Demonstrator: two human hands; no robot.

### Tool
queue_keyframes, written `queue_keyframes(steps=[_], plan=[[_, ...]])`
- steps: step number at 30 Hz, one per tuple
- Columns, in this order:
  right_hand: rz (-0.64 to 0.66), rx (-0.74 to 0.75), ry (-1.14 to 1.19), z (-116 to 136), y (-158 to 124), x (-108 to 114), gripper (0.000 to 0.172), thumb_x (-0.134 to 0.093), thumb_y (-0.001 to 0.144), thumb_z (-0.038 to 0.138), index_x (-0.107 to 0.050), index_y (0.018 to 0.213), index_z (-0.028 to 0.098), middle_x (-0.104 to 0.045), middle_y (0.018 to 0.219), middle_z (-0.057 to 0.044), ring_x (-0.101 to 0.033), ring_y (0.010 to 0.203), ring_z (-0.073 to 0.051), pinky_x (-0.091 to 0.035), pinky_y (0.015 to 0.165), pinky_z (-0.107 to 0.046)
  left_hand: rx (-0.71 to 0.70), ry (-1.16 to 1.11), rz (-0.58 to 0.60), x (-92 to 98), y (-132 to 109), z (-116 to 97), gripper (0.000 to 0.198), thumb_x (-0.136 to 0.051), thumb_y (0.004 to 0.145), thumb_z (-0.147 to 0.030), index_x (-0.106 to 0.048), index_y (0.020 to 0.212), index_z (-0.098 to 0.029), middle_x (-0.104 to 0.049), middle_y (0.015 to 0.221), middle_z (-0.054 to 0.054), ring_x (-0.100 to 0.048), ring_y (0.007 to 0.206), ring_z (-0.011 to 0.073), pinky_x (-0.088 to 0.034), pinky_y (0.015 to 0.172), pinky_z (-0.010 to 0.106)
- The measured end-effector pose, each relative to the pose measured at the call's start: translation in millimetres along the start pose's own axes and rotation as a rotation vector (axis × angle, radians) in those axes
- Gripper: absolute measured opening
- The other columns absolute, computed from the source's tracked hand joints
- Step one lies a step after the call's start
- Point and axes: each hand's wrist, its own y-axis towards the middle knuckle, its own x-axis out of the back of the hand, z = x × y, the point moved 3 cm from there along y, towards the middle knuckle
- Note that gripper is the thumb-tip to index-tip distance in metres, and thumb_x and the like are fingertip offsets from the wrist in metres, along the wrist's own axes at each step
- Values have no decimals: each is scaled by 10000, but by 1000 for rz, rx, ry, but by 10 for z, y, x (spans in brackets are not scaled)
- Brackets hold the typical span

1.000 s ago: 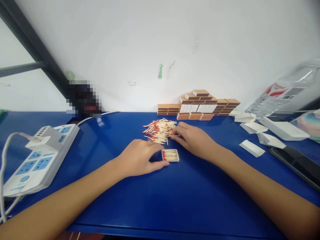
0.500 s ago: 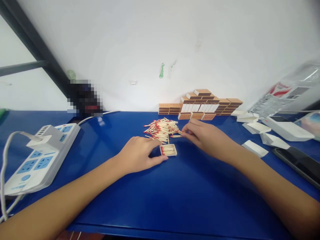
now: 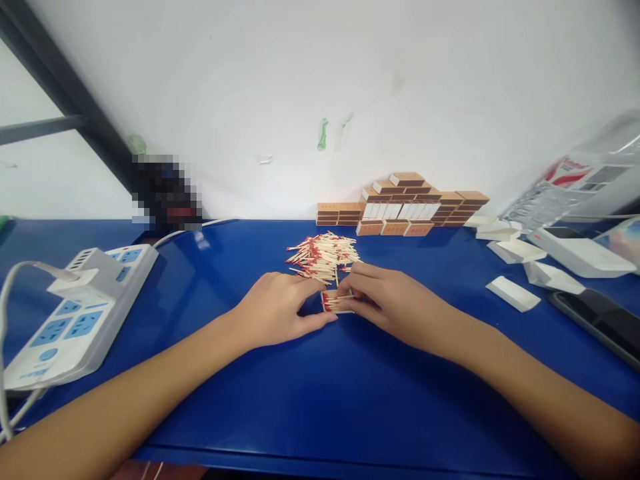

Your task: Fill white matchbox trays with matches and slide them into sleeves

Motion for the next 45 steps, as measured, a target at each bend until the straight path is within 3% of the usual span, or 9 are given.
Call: queue_keyframes(steps=[15,27,33,37,45], plan=[[10,-5,-38,-7,-10,53,135,-548,1012,216,-641,915,201,-659,978,-58,-621,802,-176,-475,681,-301,-6,-4,-1,-1,-4,-18,384,-653,931,-546,-724,1070,-195,-647,658,-18,-578,551,125,-352,547,248],[32,-35,-69,-57,-33,90,118,-588,1014,298,-649,953,217,-658,992,-51,-623,795,-179,-447,658,-299,-7,-10,0,15,-5,-19,384,-653,936,-536,-725,1115,-204,-650,668,-27,-583,561,122,-363,555,252],[59,-35,-93,-53,-31,86,121,-552,1017,214,-610,911,204,-646,967,-44,-611,764,-168,-444,642,-291,0,-3,7,10,-6,-15,385,-655,931,-543,-733,1073,-194,-642,658,-25,-575,552,125,-357,549,255],[26,-56,-117,-43,-18,73,141,-520,1036,247,-586,921,199,-631,963,-53,-592,734,-168,-436,620,-296,-6,2,-7,10,-8,-13,391,-653,930,-550,-731,1058,-189,-641,657,-24,-580,557,126,-350,548,251],[-1,-24,-3,80,-2,6,147,-544,1028,223,-616,903,195,-623,972,-48,-605,783,-168,-463,694,-306,-9,-21,18,16,-3,-56,339,-659,932,-521,-719,985,-191,-624,640,-34,-555,535,112,-340,539,240]])
